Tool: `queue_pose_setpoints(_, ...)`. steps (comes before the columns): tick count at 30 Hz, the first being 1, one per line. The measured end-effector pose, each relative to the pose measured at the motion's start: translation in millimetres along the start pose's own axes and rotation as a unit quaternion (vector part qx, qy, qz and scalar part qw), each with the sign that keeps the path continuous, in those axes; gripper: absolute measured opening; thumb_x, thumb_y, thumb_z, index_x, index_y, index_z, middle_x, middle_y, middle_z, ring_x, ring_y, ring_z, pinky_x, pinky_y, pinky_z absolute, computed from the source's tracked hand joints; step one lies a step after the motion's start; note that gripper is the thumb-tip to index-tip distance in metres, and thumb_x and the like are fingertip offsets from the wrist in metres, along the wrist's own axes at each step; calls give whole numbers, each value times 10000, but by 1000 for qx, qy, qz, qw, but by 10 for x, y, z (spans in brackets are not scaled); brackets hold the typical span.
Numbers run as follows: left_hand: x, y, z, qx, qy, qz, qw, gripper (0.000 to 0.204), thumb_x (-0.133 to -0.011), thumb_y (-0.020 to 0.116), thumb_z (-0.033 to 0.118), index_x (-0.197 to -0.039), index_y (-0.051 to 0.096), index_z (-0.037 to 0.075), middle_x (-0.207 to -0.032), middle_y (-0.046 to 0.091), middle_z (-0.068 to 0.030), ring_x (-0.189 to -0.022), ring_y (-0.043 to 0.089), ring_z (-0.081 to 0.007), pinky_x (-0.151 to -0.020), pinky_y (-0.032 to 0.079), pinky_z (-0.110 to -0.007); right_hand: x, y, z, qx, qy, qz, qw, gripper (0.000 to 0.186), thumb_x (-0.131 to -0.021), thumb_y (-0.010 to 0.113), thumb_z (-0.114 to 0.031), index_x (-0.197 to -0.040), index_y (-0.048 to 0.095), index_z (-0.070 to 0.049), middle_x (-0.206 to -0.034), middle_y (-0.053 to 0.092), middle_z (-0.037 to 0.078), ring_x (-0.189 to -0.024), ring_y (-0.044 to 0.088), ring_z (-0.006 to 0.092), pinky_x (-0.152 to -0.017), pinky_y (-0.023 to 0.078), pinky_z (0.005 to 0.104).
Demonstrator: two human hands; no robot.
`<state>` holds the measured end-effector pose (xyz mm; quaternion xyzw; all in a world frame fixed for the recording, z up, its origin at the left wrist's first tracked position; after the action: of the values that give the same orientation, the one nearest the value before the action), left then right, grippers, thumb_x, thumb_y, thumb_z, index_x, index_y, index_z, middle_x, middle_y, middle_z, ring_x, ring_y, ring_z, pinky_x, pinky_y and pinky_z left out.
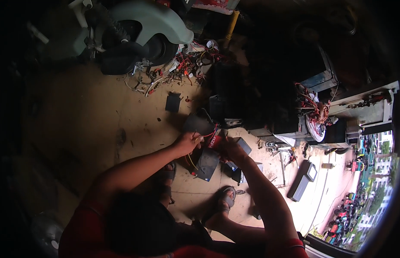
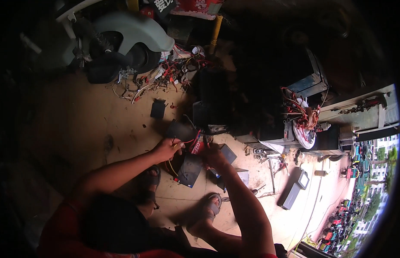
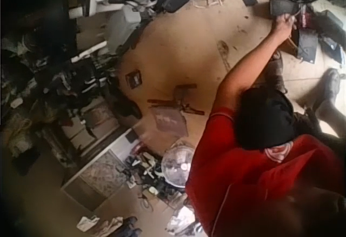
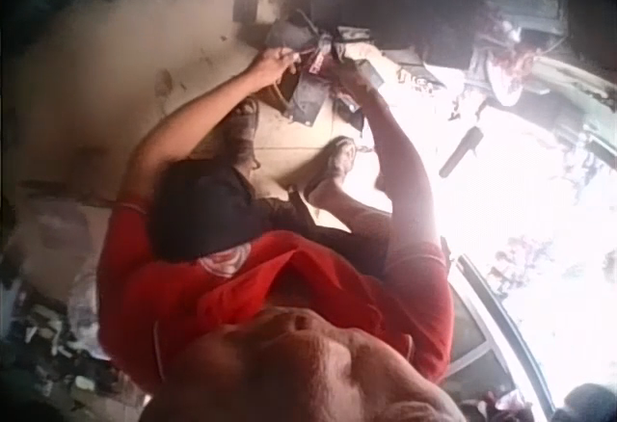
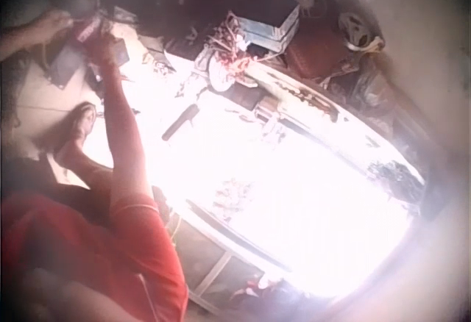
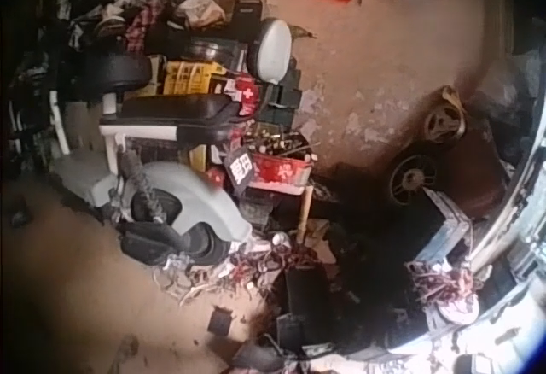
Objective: The person works on motorcycle batteries on the floor, connecting wires to the terminals by hand and placing the connected units into a plastic battery case.
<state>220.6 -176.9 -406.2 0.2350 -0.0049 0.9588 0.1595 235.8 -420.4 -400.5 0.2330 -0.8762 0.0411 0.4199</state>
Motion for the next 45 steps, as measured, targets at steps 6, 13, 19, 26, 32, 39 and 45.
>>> queue_pose_setpoints(6, -136, 51, -320, -4, 11, 36, 999, 246, -1027, 545, 282, -1015, 631, 52, -793, 641, -26, -462, 502, -77, -420, 414, -262, -40, 195, 71, -21, 69, 36, 997, 364, -1014, 518, -421, -1067, 636, -82, -648, 642, 81, -471, 561, 147, -441, 416, 254)
queue_pose_setpoints(13, -118, 143, -459, 102, -136, 32, 985, 278, -1031, 519, 368, -1095, 581, 104, -867, 650, -24, -456, 517, -111, -402, 414, -271, 16, 255, 84, 55, 94, -19, 994, 577, -1042, 396, -529, -967, 668, -26, -735, 685, 104, -516, 594, 144, -496, 464, 250)
queue_pose_setpoints(19, -188, 187, -441, 107, -152, 5, 983, 278, -1039, 502, 380, -1110, 558, 117, -885, 647, -23, -504, 541, -115, -431, 428, -271, 15, 266, 314, 66, 74, -43, 994, 413, -1007, 497, -385, -925, 677, -22, -636, 647, 71, -513, 589, 138, -463, 426, 256)
queue_pose_setpoints(26, -188, 185, -263, 100, -159, 11, 982, 261, -1016, 552, 364, -1094, 555, 115, -810, 576, 12, -504, 484, -83, -440, 393, -251, 82, 367, 360, -14, 129, -74, 989, 266, -1001, 514, -281, -941, 629, -49, -726, 642, 58, -587, 606, 166, -540, 455, 274)
queue_pose_setpoints(32, -368, -31, -48, 33, -114, -13, 993, 314, -908, 736, 299, -1048, 621, 43, -795, 591, -3, -608, 517, -93, -535, 451, -272, 179, 571, 197, -64, 80, -81, 991, 322, -1030, 491, -349, -971, 584, -47, -697, 594, 59, -593, 589, 180, -554, 459, 287)
queue_pose_setpoints(39, -563, -22, -143, -141, 49, -55, 987, 255, -765, 811, 109, -957, 687, -3, -888, 699, -45, -822, 634, -145, -819, 508, -294, 170, 484, 106, 43, 83, -83, 992, 406, -1037, 464, -395, -858, 622, -67, -693, 634, 87, -621, 615, 177, -572, 491, 283)
queue_pose_setpoints(45, -624, 11, -105, -89, 116, -50, 988, 279, -767, 785, 76, -1018, 701, -13, -1002, 737, -93, -929, 672, -159, -858, 515, -303, 3, 197, 133, 14, 174, -100, 980, 297, -1000, 538, -280, -987, 632, 1, -814, 690, 147, -739, 687, 255, -676, 579, 371)
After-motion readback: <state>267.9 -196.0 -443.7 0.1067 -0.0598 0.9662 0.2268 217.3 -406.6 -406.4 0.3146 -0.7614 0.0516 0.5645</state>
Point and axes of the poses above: each hand's wrist, its own x-axis away from the middle knuckle, its own y-axis out of the palm, z = x × y, the point moved 3 cm from there along -x, towards the middle knuckle
